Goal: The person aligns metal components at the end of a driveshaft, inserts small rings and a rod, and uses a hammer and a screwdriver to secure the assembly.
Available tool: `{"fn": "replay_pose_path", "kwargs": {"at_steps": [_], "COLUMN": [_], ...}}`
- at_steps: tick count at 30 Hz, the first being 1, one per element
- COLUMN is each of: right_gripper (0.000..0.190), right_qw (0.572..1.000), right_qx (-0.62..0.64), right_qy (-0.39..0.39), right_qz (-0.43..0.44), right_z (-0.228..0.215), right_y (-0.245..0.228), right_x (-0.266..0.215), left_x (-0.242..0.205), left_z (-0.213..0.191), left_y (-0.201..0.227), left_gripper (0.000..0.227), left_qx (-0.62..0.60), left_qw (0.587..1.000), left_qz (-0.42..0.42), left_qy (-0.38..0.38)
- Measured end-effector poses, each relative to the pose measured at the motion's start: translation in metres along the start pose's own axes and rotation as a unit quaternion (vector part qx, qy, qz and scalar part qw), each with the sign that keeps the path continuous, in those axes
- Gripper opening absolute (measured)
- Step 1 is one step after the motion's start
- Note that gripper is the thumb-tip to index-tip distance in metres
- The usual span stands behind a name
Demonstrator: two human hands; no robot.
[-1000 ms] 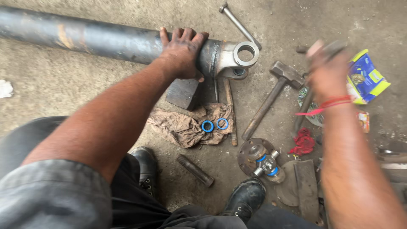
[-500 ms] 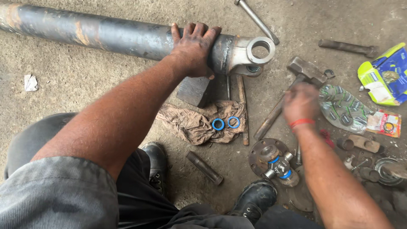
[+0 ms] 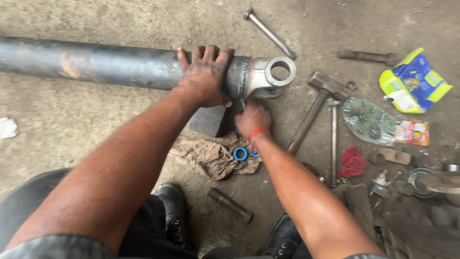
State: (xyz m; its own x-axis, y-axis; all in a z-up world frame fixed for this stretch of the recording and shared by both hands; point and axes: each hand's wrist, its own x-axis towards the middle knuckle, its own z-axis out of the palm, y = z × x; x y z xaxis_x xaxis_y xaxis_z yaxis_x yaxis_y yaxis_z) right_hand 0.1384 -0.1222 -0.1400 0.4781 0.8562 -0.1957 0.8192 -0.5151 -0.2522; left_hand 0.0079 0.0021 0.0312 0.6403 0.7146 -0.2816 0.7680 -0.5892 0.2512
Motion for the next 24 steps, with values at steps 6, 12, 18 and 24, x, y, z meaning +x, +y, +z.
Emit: {"fn": "replay_pose_path", "kwargs": {"at_steps": [6, 12, 18, 24], "right_gripper": [0.018, 0.017, 0.015, 0.041], "right_qw": [0.97, 0.909, 0.844, 0.981], "right_qx": [0.072, 0.383, 0.52, 0.177], "right_qy": [-0.013, -0.113, 0.0, 0.047], "right_qz": [-0.231, 0.116, 0.129, -0.065], "right_z": [-0.069, -0.137, -0.172, -0.154], "right_y": [0.004, 0.075, 0.123, 0.114], "right_x": [-0.055, -0.07, -0.054, -0.047], "left_x": [0.003, -0.002, 0.007, 0.007], "left_z": [-0.002, -0.011, -0.007, -0.001], "left_y": [-0.001, 0.0, 0.017, 0.017], "left_gripper": [0.13, 0.128, 0.123, 0.128], "left_qx": [0.033, 0.013, 0.015, 0.018], "left_qw": [0.999, 0.998, 0.999, 0.999], "left_qz": [-0.003, -0.002, -0.019, -0.027], "left_qy": [-0.037, -0.053, -0.044, -0.025]}}
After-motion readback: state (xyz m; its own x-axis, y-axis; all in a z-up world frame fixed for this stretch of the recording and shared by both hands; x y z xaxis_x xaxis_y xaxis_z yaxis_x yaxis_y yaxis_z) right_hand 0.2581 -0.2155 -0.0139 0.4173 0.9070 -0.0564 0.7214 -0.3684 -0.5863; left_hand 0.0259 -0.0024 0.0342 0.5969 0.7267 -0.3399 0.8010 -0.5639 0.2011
